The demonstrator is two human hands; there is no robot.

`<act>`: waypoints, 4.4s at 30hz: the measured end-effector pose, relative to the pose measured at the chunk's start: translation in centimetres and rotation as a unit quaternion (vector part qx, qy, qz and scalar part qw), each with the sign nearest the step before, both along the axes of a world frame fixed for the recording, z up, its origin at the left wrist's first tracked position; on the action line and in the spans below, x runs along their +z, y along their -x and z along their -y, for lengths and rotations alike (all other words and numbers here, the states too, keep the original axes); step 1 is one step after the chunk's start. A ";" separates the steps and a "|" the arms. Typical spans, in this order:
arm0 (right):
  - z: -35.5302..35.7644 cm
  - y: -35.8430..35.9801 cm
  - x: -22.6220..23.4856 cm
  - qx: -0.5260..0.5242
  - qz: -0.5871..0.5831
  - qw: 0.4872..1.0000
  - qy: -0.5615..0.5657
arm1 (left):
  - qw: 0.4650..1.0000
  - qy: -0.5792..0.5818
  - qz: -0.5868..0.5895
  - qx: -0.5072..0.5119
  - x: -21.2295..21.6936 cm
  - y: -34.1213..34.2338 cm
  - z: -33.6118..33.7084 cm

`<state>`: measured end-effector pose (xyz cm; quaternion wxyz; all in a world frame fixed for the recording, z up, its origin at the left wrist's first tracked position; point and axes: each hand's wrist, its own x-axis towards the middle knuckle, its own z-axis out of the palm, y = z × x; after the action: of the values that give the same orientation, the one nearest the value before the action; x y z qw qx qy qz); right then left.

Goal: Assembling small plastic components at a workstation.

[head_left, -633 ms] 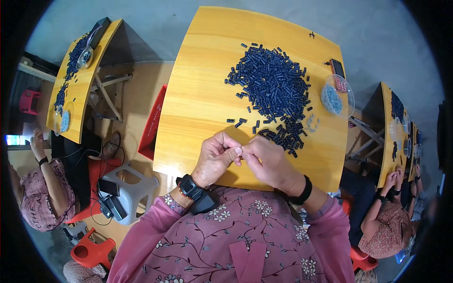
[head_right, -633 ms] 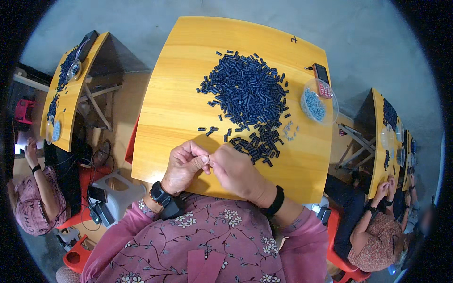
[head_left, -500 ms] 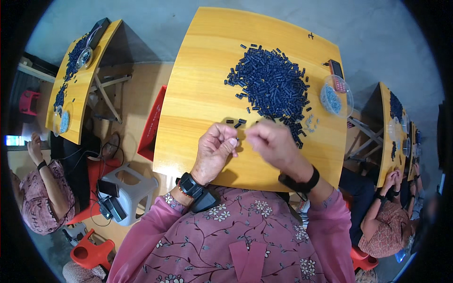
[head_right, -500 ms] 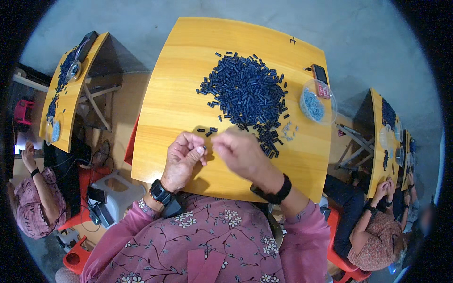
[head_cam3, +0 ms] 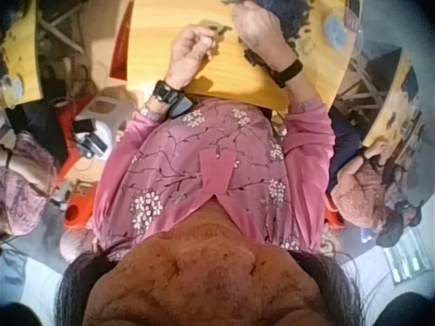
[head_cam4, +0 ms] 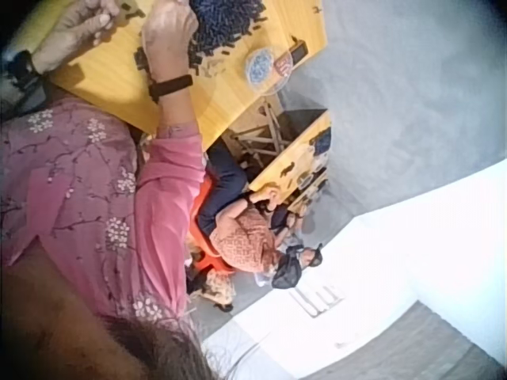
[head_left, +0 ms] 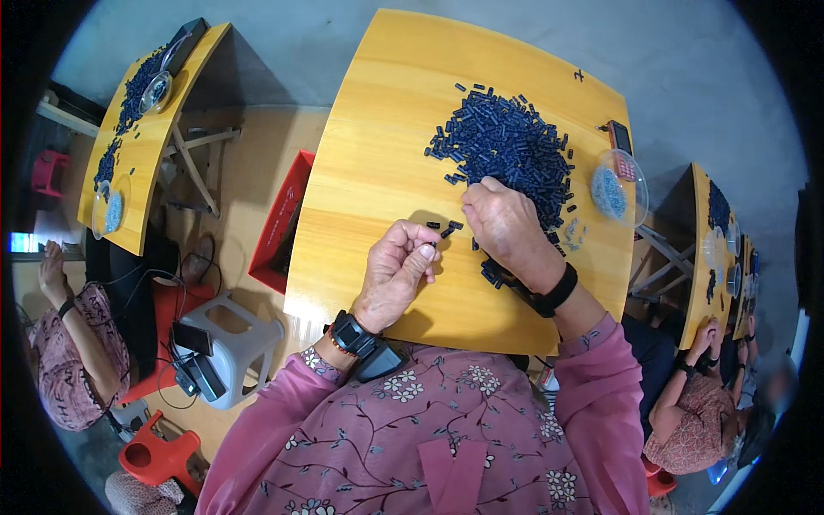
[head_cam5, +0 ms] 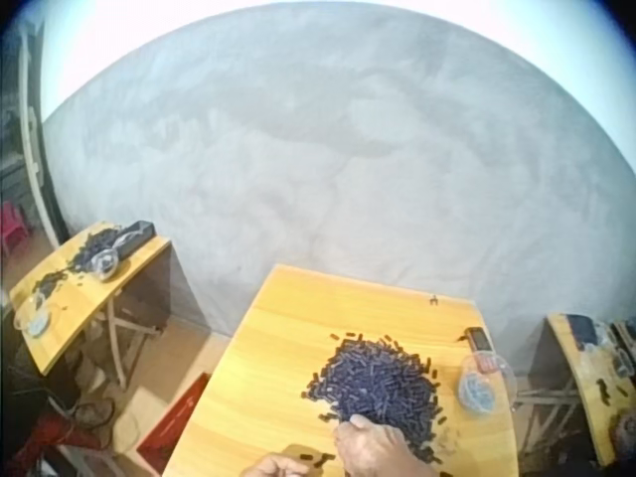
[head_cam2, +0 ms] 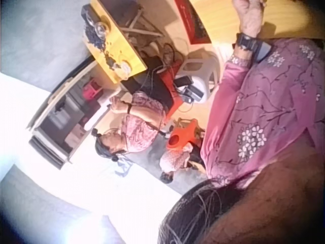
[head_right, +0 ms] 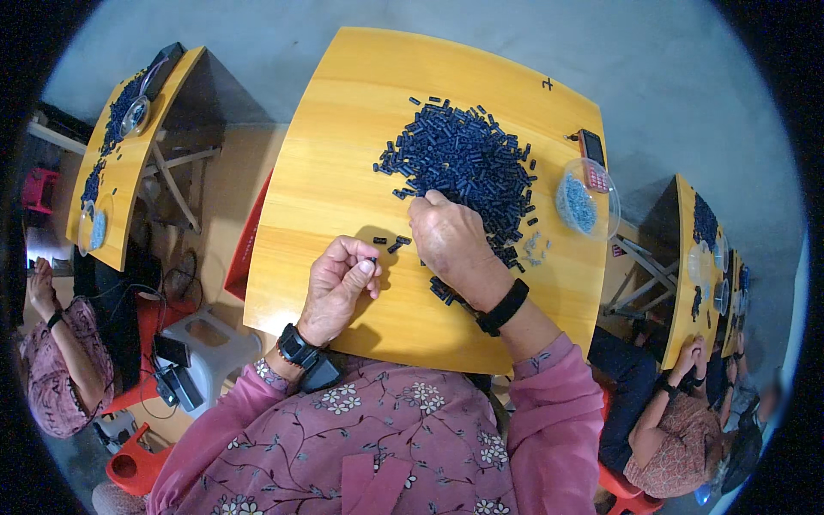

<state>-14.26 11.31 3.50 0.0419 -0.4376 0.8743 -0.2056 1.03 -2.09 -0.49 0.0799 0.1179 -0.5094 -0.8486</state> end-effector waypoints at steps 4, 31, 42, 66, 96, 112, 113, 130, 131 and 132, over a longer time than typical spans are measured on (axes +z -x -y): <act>0.1 -0.2 0.2 -0.001 0.020 0.999 0.025 | 1.000 -0.011 -0.005 -0.015 0.4 0.0 0.2; -4.3 -4.9 1.4 -0.075 0.578 0.726 0.365 | 0.999 -0.024 0.005 -0.041 2.5 0.1 -1.2; -4.1 -5.0 2.2 -0.046 0.438 0.834 0.334 | 0.998 -0.021 0.027 -0.045 3.6 0.3 -1.6; -3.2 -5.1 3.3 0.061 0.176 0.940 0.287 | 0.999 0.051 0.008 -0.013 4.0 -0.3 -1.8; -3.1 -5.5 3.6 0.086 0.122 0.968 0.202 | 0.976 -0.203 0.080 -0.007 4.1 0.5 -2.2; -3.5 -5.1 3.6 0.105 0.099 0.975 0.169 | 0.973 -0.202 0.098 -0.054 3.0 -0.1 -1.8; -3.5 -5.1 3.7 0.102 0.127 0.970 0.182 | 0.974 -0.205 0.082 -0.044 3.0 -0.2 -1.8; -3.9 -4.3 3.0 -0.018 0.464 0.858 0.218 | 0.995 -0.067 0.061 -0.046 3.3 -0.1 -1.6; -3.9 -4.6 2.8 -0.034 0.458 0.860 0.221 | 0.997 -0.043 0.060 -0.037 3.2 -0.2 -1.6; -3.9 -4.8 2.7 -0.050 0.452 0.862 0.223 | 0.997 -0.044 0.060 -0.036 3.2 -0.2 -1.8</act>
<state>-9.50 15.22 6.25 0.3235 -0.2504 0.7110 -0.5719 1.22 -0.31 2.73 0.0136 0.1532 -0.4796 -0.8639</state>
